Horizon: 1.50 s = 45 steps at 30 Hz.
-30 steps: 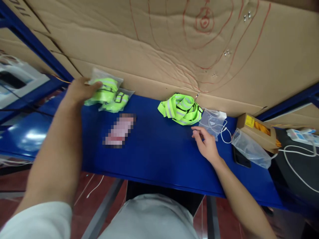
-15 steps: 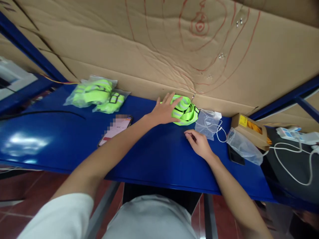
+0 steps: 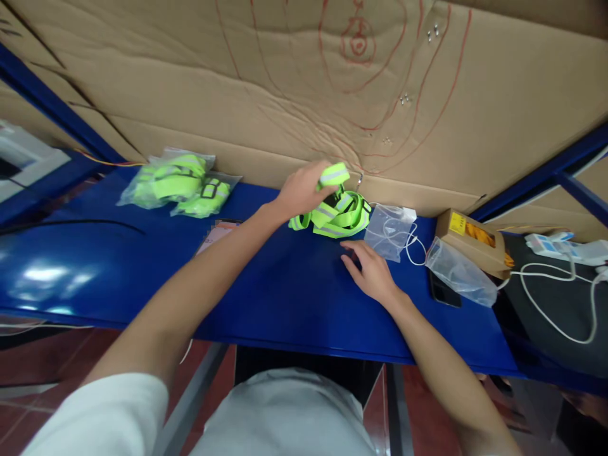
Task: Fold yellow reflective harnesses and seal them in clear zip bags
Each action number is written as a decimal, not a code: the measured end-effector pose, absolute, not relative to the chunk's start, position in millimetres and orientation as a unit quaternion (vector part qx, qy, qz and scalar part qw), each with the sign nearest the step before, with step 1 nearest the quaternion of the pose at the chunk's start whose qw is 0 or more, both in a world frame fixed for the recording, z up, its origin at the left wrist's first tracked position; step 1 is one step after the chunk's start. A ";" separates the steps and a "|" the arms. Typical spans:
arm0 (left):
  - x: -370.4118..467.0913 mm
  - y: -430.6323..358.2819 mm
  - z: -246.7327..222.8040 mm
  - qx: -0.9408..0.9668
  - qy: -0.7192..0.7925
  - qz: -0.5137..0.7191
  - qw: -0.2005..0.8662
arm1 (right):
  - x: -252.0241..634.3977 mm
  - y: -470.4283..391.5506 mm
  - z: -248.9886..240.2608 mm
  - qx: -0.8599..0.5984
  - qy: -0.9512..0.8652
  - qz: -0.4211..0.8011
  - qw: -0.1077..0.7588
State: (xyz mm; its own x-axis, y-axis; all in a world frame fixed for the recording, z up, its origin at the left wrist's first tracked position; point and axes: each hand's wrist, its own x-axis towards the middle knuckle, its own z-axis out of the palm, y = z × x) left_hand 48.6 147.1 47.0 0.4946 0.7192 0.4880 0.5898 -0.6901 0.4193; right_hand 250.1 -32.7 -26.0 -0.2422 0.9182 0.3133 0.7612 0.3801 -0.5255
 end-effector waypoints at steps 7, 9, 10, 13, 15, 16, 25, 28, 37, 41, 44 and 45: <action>41.3 136.2 119.2 0.697 0.187 0.584 0.371 | 246.4 -32.3 -27.1 -0.546 -0.719 0.129 0.410; 45.4 116.9 124.7 0.685 0.165 0.589 0.395 | 243.1 -32.3 -26.8 -0.520 -0.685 0.200 0.469; 47.7 106.2 123.4 0.685 0.161 0.583 0.405 | 241.0 -32.8 -24.6 -0.496 -0.665 0.254 0.496; 52.6 77.4 110.5 0.712 0.165 0.547 0.409 | 236.1 -36.0 -10.4 -0.409 -0.592 0.438 0.538; 52.5 64.9 100.9 0.736 0.157 0.525 0.397 | 237.9 -37.0 0.7 -0.377 -0.544 0.518 0.542; 51.2 61.2 96.7 0.742 0.154 0.520 0.394 | 241.3 -36.4 4.7 -0.382 -0.525 0.535 0.541; 5.6 85.1 38.1 0.662 0.227 0.651 0.294 | 301.6 -28.6 5.1 -0.467 -0.509 0.470 0.550; -22.1 91.0 16.3 0.705 0.305 0.631 0.105 | 313.3 -26.7 11.5 -0.484 -0.511 0.437 0.561; -40.5 95.4 -18.1 0.701 0.497 0.510 0.029 | 342.8 -24.9 15.7 -0.455 -0.631 0.421 0.467; -32.1 97.0 -25.6 0.662 0.460 0.584 0.098 | 352.6 -43.9 40.4 -0.446 -0.731 0.493 0.156; -24.9 93.3 -20.4 0.610 0.377 0.680 0.156 | 364.1 -49.1 47.2 -0.446 -0.746 0.483 0.108; -21.3 90.0 -16.8 0.593 0.346 0.704 0.180 | 364.7 -48.2 45.1 -0.454 -0.737 0.473 0.163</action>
